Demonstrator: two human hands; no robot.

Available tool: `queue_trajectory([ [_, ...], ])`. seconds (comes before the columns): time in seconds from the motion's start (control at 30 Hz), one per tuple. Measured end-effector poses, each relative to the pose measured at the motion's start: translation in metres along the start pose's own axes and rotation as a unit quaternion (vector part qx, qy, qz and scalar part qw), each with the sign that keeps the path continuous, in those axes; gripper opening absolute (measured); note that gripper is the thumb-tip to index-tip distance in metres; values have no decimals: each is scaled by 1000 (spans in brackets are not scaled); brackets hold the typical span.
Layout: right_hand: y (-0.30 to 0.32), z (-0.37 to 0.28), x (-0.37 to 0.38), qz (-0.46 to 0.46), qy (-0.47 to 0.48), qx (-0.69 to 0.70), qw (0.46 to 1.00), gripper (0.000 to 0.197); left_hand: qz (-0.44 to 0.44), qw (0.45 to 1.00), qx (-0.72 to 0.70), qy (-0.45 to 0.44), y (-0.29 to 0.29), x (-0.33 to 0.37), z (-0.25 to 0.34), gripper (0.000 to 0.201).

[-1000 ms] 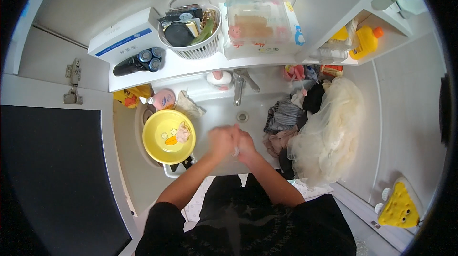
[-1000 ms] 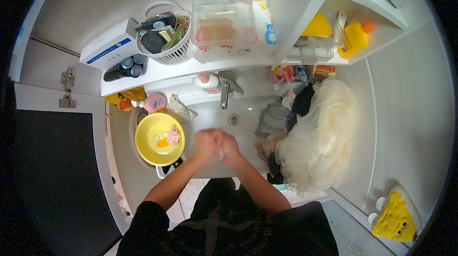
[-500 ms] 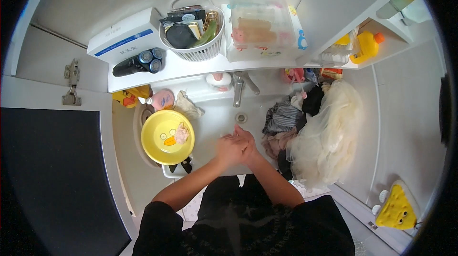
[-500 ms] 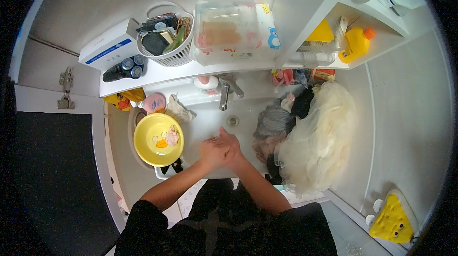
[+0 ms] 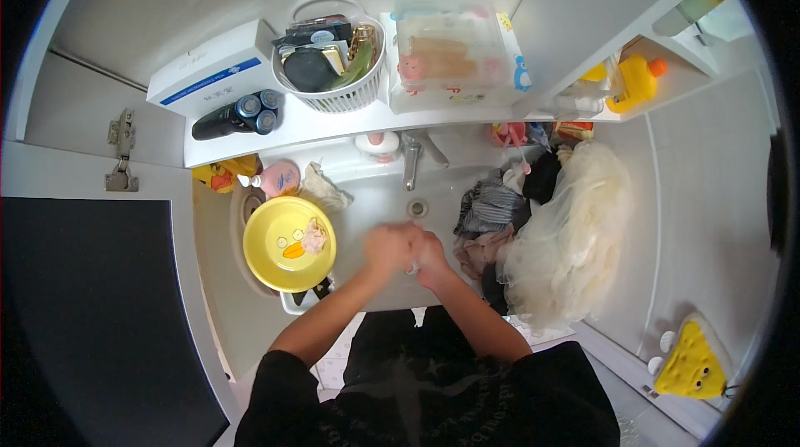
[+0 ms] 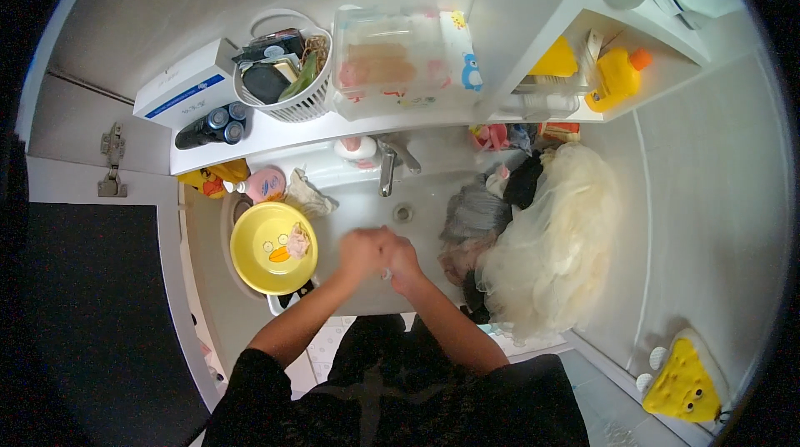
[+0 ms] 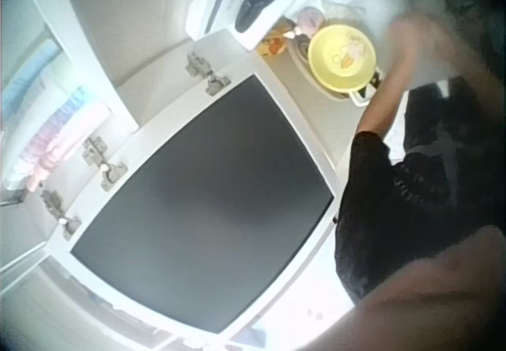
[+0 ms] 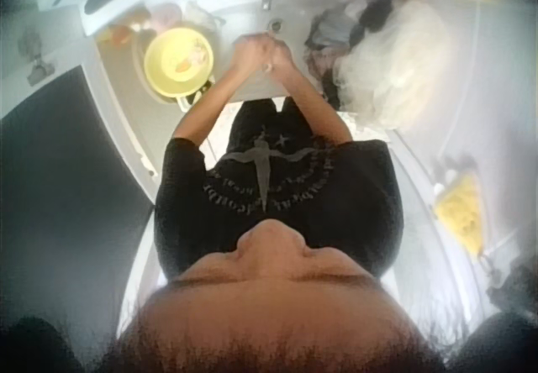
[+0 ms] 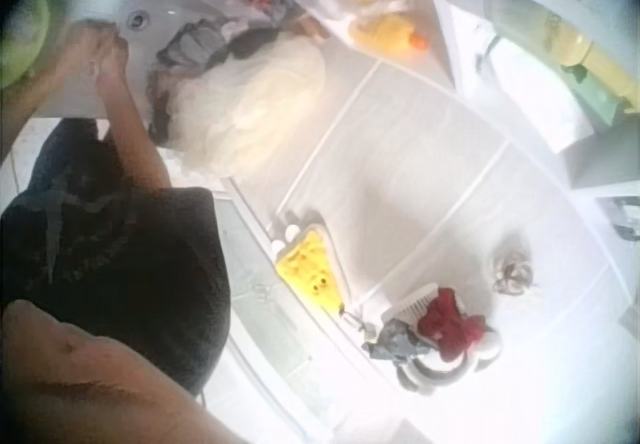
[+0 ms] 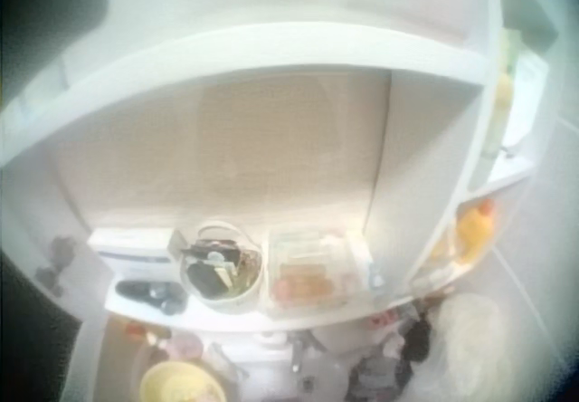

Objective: The person turns on the faucet to wet a cloth, rubs a bar of soap onto it, and scrubs the cloth by hand over the sink.

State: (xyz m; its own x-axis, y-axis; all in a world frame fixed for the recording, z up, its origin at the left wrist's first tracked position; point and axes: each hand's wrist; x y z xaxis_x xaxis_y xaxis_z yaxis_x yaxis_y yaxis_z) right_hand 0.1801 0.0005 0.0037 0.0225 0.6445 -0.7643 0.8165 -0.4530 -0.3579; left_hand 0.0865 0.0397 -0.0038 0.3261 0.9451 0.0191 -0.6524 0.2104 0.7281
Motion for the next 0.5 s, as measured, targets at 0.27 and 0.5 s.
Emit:
queue_trajectory([
  [0.27,14,0,-1,-80,-19,-35,996,35,-8,997,0,70,17,23,-14,32],
  [0.5,51,-1,20,-97,186,-299,931,32,-12,839,-460,290,14,13,-51,44],
])
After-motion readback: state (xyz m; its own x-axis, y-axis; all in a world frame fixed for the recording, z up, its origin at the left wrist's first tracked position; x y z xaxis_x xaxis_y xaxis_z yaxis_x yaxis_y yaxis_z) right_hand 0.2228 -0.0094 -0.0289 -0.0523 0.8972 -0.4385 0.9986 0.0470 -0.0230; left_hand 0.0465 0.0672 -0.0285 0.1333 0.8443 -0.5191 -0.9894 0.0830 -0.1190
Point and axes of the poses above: each hand's wrist, its own x-axis towards the middle knuckle, its own y-axis out of the back of the hand, z = x × y, and after that the axes turned 9 degrees about -x, right-handed
